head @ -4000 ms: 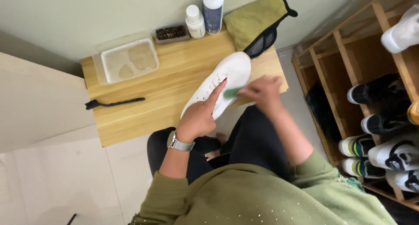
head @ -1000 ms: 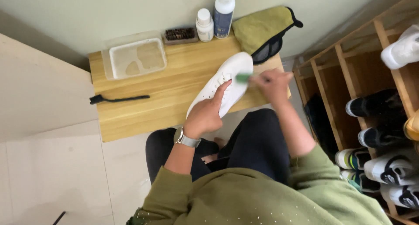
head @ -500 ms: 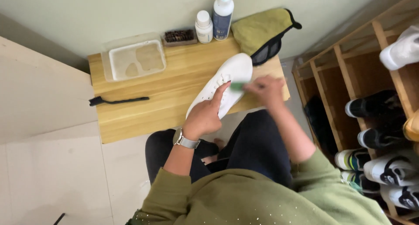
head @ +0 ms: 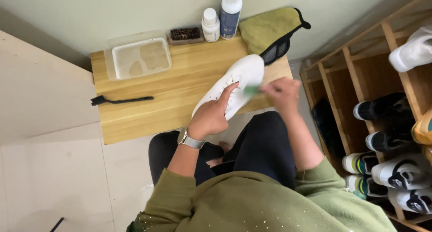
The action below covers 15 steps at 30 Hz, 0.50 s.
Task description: Cleaning a white sneaker by applying solution and scrubbing with a brush and sponge
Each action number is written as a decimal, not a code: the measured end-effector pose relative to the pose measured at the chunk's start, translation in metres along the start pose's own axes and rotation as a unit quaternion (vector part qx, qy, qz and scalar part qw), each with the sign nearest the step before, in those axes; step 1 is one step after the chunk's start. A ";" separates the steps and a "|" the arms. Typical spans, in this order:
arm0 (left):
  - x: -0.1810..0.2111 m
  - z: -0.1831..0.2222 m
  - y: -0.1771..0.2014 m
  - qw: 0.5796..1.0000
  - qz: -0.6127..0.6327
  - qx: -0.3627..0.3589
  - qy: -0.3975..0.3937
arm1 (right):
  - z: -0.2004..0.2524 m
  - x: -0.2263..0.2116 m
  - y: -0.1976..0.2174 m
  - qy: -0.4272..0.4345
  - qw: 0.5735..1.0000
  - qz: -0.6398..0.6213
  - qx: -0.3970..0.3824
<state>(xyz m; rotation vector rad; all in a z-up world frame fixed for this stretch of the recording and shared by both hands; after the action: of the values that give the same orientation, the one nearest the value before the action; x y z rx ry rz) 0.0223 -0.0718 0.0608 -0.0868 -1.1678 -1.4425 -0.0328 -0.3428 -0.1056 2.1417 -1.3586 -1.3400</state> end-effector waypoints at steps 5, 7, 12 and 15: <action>0.000 -0.001 0.000 1.000 -0.011 -0.009 -0.001 | 0.001 0.015 0.023 0.042 0.987 0.153 0.026; 0.002 -0.003 0.004 1.000 -0.020 -0.001 -0.007 | 0.000 0.012 0.027 0.026 0.986 0.152 0.068; 0.008 -0.001 0.007 0.999 -0.025 -0.029 0.010 | 0.007 0.025 0.028 0.029 0.992 0.118 0.026; 0.007 0.000 0.007 0.999 -0.021 -0.030 0.017 | 0.006 0.021 0.034 0.033 0.998 0.041 0.041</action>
<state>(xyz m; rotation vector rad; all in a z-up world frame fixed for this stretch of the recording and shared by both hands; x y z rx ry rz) 0.0257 -0.0755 0.0693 -0.0789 -1.1058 -1.5109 -0.0543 -0.3767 -0.0989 2.1374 -1.4830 -1.1903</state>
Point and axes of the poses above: each hand's wrist, its own z-axis away from the middle knuckle, its own y-axis out of the back of the hand, x = y × z, the point moved 3 cm from there along -z, towards the middle knuckle, and after that the axes turned 8 degrees about y, right-handed, at the moved point
